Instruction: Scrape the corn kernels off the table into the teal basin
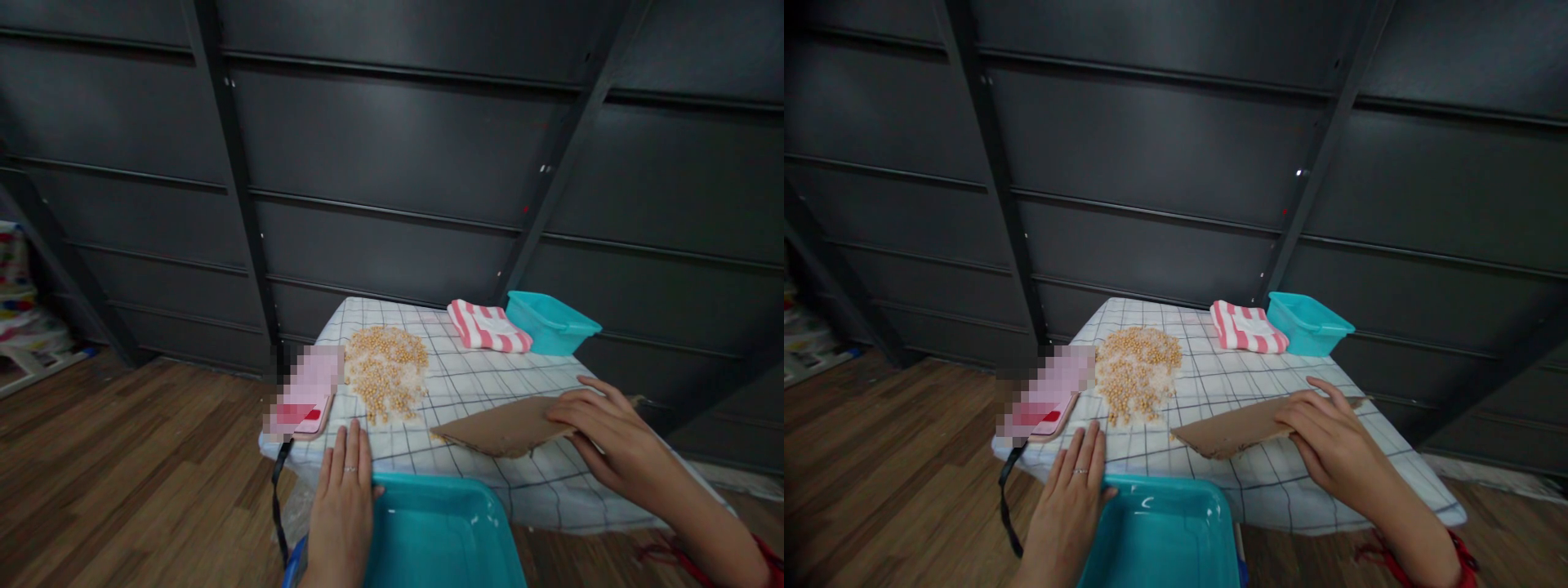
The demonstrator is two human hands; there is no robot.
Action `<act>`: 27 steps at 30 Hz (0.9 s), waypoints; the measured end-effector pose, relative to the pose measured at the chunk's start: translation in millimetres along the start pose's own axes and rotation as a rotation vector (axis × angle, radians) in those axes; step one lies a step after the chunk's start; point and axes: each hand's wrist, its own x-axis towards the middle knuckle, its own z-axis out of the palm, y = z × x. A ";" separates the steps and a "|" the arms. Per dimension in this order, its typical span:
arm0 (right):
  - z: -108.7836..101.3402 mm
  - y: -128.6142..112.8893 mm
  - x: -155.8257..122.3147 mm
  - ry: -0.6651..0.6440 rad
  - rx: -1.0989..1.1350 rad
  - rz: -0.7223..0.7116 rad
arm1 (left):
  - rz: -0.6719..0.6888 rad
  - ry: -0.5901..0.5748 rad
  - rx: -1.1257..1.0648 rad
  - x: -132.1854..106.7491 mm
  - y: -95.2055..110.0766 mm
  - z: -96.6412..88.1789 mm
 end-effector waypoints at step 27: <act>3.9 2.5 -5.0 -0.001 0.000 0.015 | 0.010 -0.071 0.051 4.2 0.3 -8.0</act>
